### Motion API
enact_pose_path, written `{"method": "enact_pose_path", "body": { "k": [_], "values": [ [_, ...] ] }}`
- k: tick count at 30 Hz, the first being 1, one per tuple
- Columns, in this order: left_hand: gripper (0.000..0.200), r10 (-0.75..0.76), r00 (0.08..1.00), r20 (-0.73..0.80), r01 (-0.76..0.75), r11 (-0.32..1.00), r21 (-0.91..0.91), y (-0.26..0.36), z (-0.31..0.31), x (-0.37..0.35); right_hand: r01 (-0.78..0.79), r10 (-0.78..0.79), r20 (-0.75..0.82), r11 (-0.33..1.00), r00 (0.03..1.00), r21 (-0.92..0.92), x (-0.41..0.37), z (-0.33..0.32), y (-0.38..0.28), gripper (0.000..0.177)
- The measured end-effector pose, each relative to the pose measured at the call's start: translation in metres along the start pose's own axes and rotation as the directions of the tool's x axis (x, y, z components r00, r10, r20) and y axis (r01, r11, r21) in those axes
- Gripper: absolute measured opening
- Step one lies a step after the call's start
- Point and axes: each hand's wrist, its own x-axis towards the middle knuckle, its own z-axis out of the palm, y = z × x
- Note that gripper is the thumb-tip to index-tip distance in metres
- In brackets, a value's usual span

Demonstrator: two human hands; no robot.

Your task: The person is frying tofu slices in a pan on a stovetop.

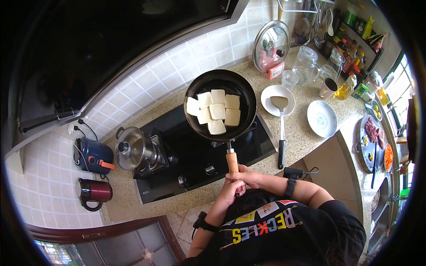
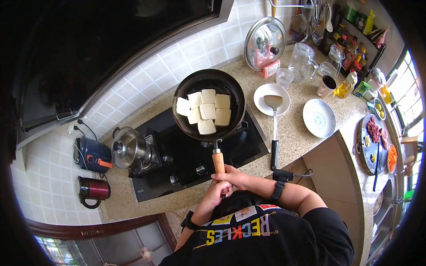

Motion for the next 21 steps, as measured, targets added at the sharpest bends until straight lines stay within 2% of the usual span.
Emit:
{"method": "enact_pose_path", "body": {
  "k": [20,21],
  "values": [
    [0.005,-0.005,1.000,0.011,0.005,1.000,-0.001,-0.0010,-0.0011,0.0006,-0.032,0.032,-0.008,0.999,0.999,0.019,-0.0054,0.0042,-0.0056,0.044],
    [0.005,-0.005,1.000,0.013,0.005,1.000,0.001,-0.0008,-0.0011,0.0006,-0.012,0.012,-0.001,1.000,1.000,0.021,-0.0026,0.0030,-0.0024,0.049]
  ]
}}
